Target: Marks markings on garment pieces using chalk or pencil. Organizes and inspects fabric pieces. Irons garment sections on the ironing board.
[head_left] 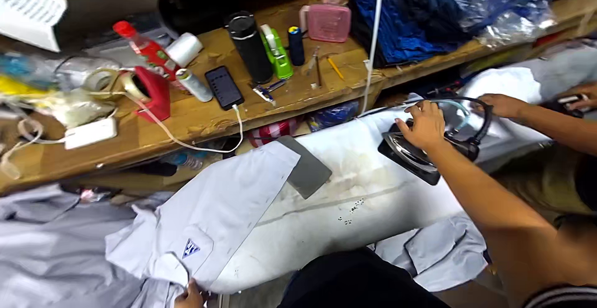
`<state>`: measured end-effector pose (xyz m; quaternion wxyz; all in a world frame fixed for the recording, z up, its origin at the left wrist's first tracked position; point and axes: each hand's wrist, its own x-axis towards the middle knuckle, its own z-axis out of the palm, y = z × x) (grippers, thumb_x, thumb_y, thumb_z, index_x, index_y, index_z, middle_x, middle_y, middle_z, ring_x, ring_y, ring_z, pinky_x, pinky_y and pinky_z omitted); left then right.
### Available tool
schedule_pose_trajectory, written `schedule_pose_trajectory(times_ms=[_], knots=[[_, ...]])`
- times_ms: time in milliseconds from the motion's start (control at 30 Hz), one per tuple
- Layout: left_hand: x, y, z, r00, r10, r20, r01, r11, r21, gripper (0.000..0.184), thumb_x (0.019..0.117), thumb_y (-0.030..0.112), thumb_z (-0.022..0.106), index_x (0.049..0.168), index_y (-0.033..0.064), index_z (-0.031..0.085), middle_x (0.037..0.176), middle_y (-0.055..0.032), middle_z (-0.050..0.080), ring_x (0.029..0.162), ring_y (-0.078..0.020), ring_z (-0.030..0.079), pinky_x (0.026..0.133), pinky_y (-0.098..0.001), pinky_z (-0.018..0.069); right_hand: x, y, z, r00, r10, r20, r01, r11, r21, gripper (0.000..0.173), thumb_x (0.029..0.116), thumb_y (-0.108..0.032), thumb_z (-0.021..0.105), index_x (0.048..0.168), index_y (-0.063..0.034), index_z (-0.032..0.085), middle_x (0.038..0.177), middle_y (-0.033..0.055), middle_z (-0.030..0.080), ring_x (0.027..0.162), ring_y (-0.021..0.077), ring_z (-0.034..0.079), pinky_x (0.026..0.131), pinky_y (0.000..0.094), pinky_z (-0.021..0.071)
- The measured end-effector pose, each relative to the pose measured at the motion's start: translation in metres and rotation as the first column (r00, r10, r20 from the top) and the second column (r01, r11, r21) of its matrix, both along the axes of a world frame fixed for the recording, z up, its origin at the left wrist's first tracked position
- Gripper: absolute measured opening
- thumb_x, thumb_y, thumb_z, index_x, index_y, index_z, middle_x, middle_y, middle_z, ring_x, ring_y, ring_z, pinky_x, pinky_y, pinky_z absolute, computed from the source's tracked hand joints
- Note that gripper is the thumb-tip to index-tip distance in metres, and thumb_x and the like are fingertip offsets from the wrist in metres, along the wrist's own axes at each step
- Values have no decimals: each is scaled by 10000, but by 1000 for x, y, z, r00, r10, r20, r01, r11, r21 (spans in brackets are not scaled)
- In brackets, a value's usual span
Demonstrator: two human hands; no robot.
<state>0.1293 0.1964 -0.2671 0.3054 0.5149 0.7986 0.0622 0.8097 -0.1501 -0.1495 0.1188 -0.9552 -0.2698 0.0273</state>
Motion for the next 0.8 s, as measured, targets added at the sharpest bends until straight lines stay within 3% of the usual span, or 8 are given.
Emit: schedule_pose_trajectory(times_ms=[133,300,400,467,533,633,700,800], knots=[[-1,0,6,997,-67,23,68,997,-46,553,1111,401,393,1340,-72,568,1224,-336,645,1113,-467,666,958,-650,510,-88,104,-42,975,219,-44,-211,966,147,332,996,-230,622,1212,16,681,1343,303,564,1247,504,542,985,658,472],[-6,13,34,970,-234,71,240,966,-99,470,1102,342,457,1184,-87,631,1115,-327,648,1038,-446,649,914,-656,491,-178,223,-93,931,252,-265,-216,964,157,534,960,-430,694,1261,9,645,1317,286,574,1234,472,555,963,613,489],[-16,17,59,955,-223,194,238,970,-55,383,1098,292,479,1079,-65,617,907,-180,614,798,-249,614,772,-479,532,-198,253,-84,922,145,-359,-149,989,17,598,970,-470,671,1272,42,606,1308,300,597,1272,482,539,996,624,459],[-20,16,75,934,-201,294,218,976,-24,320,1094,267,490,1022,-24,600,840,-85,566,725,-152,581,711,-385,533,-193,258,-70,857,133,-497,-168,985,-26,446,1030,-372,601,1166,45,681,1241,303,649,1228,487,580,984,664,445],[-27,13,92,901,-218,375,227,974,21,275,1084,234,507,985,-2,606,836,-43,576,725,-105,588,702,-339,539,-184,248,-63,769,185,-612,-157,983,100,294,1033,-221,578,992,42,703,1076,290,677,1066,460,637,888,669,469],[-50,1,116,844,-256,471,249,965,78,211,1067,208,509,932,76,604,838,36,605,755,-41,617,704,-271,555,-183,217,-51,793,230,-564,-90,960,264,267,1006,-160,585,838,28,672,893,238,647,869,402,627,761,629,468],[-62,-10,120,814,-202,544,192,978,77,195,1064,185,498,910,122,601,810,73,647,734,-16,648,672,-232,569,-192,214,-45,834,215,-509,-108,967,230,270,1018,-216,596,992,38,685,1105,261,612,1016,426,621,852,630,492],[-68,-14,111,809,-149,568,161,987,30,192,1064,174,509,930,103,626,818,50,681,740,-33,670,671,-235,579,-224,244,-67,879,208,-429,-166,977,133,583,940,-466,716,1265,12,640,1383,305,520,1245,479,551,979,644,485]])
